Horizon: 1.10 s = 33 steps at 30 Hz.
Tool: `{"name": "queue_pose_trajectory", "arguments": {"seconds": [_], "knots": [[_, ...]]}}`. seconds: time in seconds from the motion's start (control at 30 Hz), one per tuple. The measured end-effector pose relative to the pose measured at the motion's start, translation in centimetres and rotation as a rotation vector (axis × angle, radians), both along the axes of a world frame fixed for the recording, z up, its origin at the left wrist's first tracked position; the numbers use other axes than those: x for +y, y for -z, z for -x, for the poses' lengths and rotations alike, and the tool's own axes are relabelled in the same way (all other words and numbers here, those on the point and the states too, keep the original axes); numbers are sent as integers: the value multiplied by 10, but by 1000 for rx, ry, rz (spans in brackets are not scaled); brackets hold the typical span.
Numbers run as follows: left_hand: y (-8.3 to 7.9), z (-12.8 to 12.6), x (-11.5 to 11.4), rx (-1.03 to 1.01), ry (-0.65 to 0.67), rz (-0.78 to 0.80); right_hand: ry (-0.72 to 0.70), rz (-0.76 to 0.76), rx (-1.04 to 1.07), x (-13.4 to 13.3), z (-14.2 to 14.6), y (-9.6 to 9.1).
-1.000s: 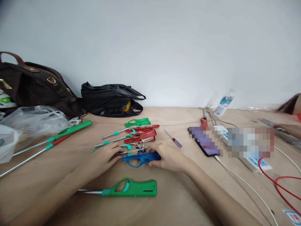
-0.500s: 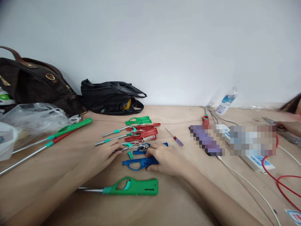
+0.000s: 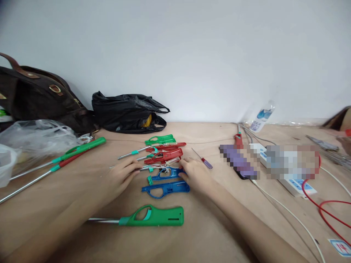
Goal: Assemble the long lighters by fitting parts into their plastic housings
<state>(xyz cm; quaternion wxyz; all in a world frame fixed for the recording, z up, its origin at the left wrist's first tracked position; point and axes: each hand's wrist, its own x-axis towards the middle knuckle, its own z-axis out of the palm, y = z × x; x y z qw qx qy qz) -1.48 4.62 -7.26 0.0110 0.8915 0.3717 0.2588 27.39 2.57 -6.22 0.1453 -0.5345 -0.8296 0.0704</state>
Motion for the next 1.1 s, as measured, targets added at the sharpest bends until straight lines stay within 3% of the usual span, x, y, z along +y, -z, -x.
{"name": "queue_pose_trajectory", "arguments": {"seconds": [0.37,0.73,0.97,1.1], "knots": [[0,3,1,-3,-11,-10,-10,-104,-5,8,0,15],[-1,-1,-2,-46,23,3,-37,-90,205,6,5,9],[1,-1,-1,-51,28,18,-143,-104,325,5,21,11],[2,-2,-1,-55,19,18,-119,-127,299,5,33,18]]}}
